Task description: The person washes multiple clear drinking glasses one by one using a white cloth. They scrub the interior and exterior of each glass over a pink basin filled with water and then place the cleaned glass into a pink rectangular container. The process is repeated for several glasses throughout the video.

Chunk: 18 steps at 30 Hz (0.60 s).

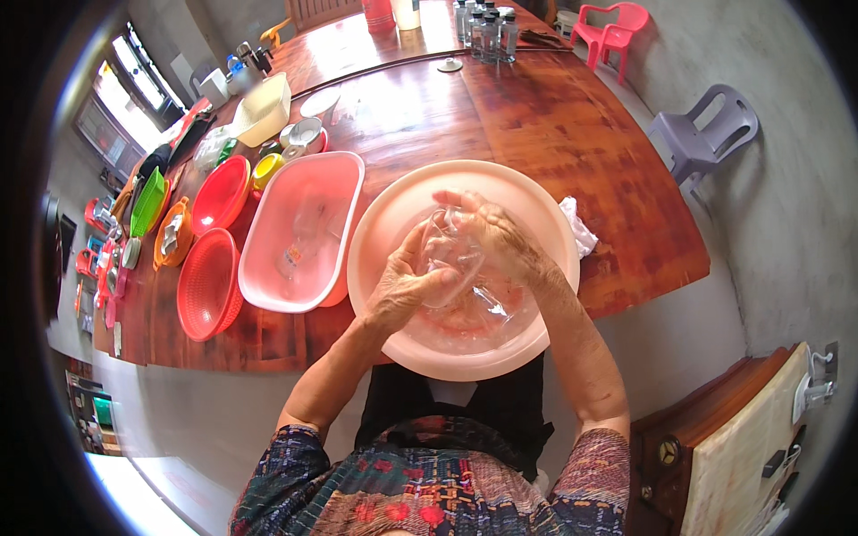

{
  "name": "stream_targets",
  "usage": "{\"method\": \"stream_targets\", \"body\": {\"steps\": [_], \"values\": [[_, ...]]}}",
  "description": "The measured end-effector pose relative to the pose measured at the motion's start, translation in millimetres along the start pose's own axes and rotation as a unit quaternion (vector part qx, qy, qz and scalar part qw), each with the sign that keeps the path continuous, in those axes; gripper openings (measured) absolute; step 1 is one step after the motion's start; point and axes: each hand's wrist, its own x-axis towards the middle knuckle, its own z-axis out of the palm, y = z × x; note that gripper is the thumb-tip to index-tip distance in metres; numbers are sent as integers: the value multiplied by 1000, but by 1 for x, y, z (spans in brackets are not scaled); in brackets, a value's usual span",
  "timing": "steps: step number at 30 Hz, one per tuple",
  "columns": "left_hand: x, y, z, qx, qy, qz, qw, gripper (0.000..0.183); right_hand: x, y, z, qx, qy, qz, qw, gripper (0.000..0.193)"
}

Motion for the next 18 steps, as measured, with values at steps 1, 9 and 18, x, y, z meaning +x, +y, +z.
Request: {"method": "stream_targets", "body": {"steps": [1, 9, 18], "values": [[-1, 6, 2, 54, -11, 20, 998, 82, -1, 3, -4, 9, -33, 33, 999, 44], [6, -5, -32, 452, 38, 135, 881, 73, -29, 35, 0, -325, 15, -25, 945, 48], [3, 3, -43, 246, -73, 41, 966, 76, -21, 24, 16, -223, 63, -229, 946, 21]]}}
